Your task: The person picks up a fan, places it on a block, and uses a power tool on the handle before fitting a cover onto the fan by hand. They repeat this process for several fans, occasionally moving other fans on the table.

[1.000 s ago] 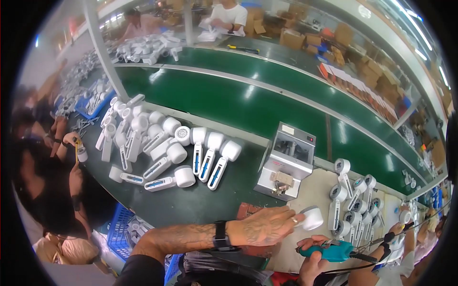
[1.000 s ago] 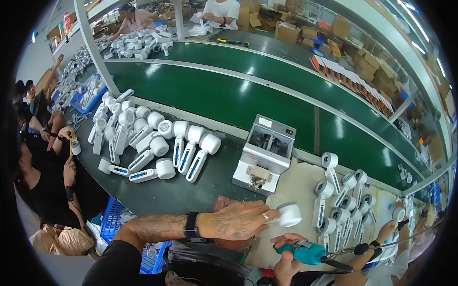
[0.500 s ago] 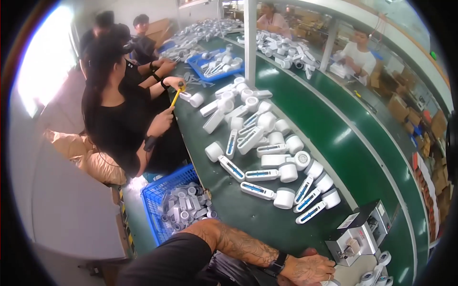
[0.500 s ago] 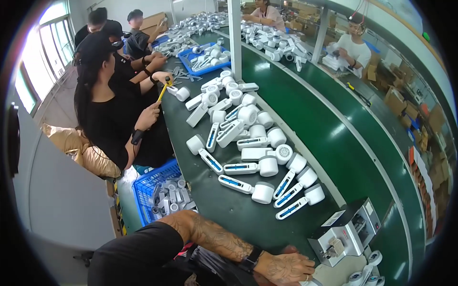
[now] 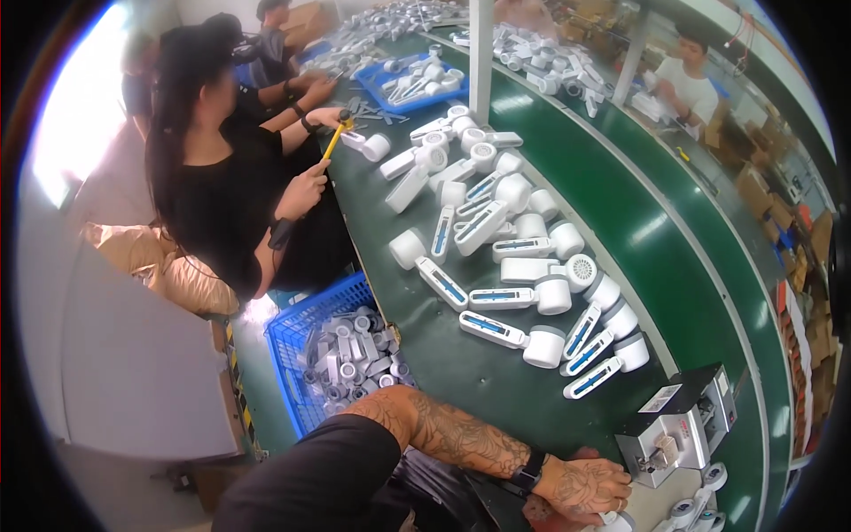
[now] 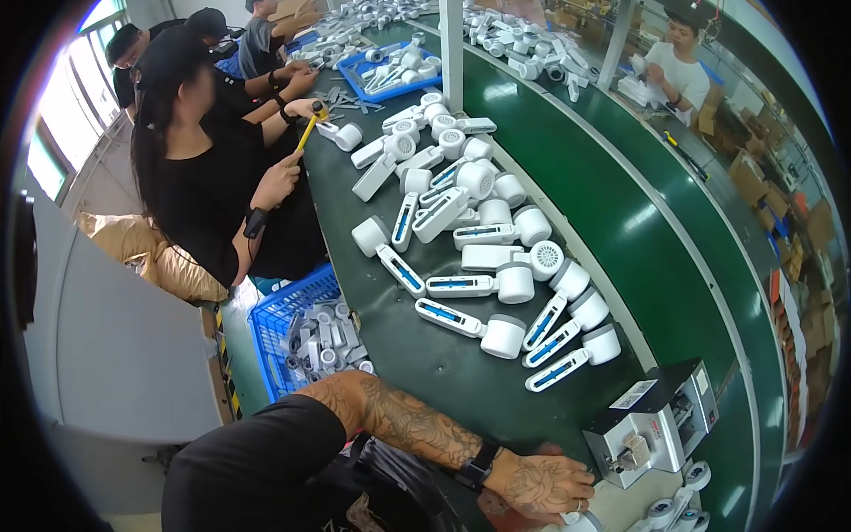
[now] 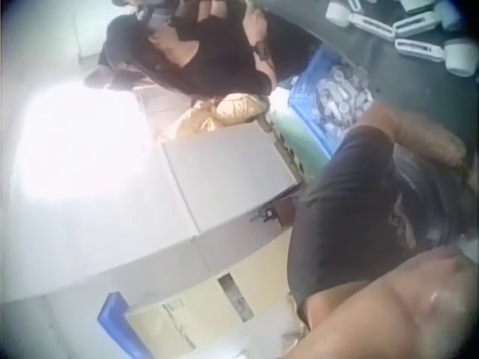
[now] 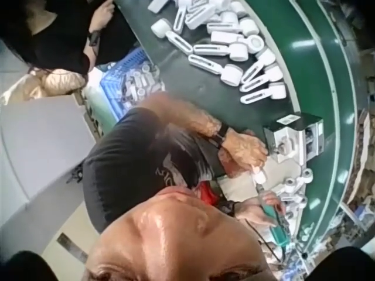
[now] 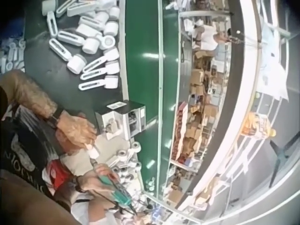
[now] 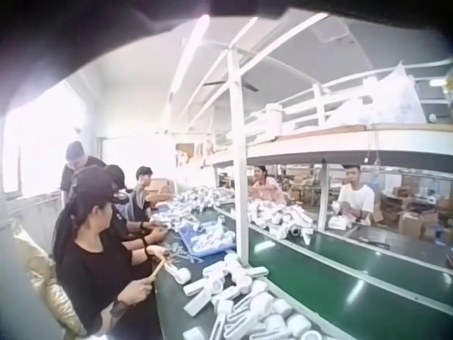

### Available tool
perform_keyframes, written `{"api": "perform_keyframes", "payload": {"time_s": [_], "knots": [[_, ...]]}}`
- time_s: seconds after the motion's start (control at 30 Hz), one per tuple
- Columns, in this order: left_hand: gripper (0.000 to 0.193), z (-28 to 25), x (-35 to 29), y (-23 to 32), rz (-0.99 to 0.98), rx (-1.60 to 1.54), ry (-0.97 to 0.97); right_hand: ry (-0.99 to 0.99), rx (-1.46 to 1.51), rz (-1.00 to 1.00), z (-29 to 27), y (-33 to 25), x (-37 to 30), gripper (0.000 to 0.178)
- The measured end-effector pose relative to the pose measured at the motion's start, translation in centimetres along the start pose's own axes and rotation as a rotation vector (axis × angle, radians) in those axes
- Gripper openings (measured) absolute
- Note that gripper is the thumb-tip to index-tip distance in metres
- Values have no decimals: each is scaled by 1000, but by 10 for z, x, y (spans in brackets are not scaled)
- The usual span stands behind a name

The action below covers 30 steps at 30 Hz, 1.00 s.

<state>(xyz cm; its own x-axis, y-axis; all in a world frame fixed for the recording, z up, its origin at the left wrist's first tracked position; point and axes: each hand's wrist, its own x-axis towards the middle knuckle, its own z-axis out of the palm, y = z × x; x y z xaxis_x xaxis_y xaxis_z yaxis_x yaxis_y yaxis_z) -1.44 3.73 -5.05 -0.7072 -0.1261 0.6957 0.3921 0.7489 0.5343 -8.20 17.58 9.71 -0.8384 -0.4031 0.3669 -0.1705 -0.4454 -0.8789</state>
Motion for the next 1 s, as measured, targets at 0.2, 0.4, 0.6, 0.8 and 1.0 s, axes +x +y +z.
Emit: {"api": "perform_keyframes", "payload": {"time_s": [0.2, 0.4, 0.6, 0.8, 1.0], "knots": [[43, -20, 6, 4, -55, -17, -121, -47, -138, -76, -1, 4, 6, 75], [38, -12, -2, 5, 17, 14, 31, -27, -106, -96, 2, 4, 1, 77], [26, -46, 25, 24, -226, 20, -270, -12, 56, -27, -18, 16, 10, 80], [33, -44, 33, 7, -94, 4, -188, -126, -83, -22, -5, 30, 25, 86], [27, -38, 40, 10, -156, -4, -184, -144, -104, -32, -15, 29, 34, 84]]}}
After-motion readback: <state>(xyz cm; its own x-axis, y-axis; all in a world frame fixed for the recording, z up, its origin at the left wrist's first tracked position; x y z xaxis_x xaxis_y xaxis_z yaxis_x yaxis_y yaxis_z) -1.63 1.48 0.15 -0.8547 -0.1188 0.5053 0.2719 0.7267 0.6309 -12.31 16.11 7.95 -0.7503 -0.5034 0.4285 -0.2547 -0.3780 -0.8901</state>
